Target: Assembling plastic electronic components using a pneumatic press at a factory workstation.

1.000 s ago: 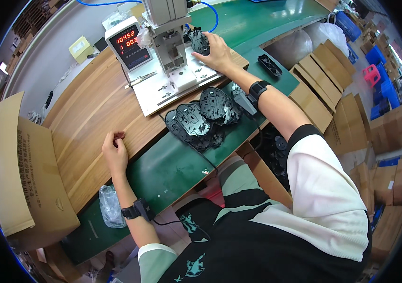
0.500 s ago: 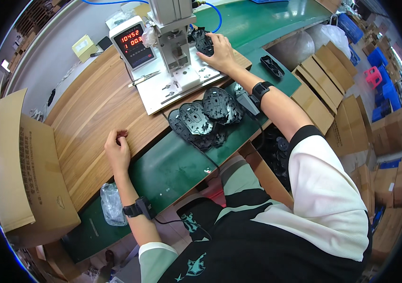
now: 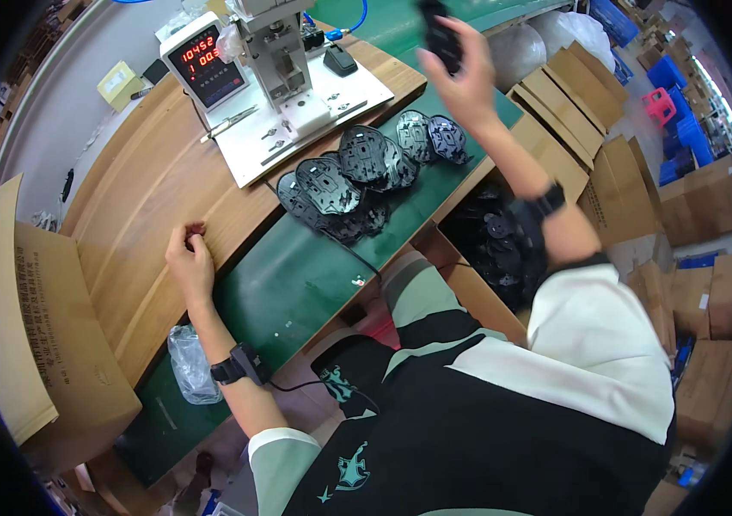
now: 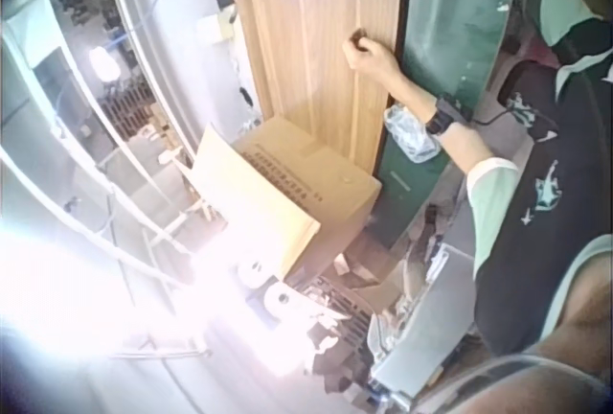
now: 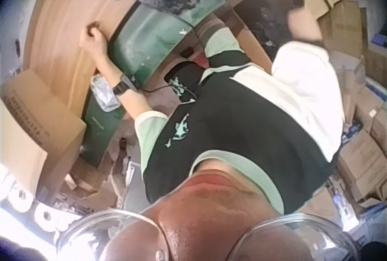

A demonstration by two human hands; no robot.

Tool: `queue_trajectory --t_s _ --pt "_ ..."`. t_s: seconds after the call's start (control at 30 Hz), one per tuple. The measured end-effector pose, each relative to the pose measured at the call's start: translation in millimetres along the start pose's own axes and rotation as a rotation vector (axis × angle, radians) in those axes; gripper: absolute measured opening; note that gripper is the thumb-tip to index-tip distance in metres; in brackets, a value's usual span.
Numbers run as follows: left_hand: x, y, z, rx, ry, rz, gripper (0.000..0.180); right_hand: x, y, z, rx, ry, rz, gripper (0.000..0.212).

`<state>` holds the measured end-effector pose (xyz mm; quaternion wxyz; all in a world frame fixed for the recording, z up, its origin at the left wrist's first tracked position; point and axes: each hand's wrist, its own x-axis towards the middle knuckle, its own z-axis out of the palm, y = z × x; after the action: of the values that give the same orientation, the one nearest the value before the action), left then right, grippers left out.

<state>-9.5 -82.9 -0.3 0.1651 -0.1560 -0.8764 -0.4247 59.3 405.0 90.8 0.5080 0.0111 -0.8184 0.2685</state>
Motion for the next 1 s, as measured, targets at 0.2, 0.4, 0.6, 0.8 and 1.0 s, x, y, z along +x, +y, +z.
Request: queue_trajectory --t_s 0.2,0.4,0.6,0.8,1.0 --pt "10.1 7.8 10.0 -0.054 -0.012 -0.025 0.02 -268.9 77.3 -160.0 -0.501 0.058 0.573 0.059" --pt "3.2 1.9 4.4 -0.029 -0.001 -0.027 0.02 -419.5 84.0 -226.3 -1.022 -0.444 1.225 0.07" --pt "4.3 3.0 7.1 -0.01 -0.016 -0.006 0.021 -228.6 26.1 -146.8 -0.419 -0.308 0.342 0.065" --pt "4.5 0.8 5.1 -0.011 -0.015 0.0 0.021 -80.6 10.4 -99.1 -0.499 -0.865 -0.203 0.093" --pt "3.6 9.4 6.6 -0.008 -0.01 -0.001 0.02 -38.5 42.9 -65.9 -0.424 -1.238 -0.5 0.084"
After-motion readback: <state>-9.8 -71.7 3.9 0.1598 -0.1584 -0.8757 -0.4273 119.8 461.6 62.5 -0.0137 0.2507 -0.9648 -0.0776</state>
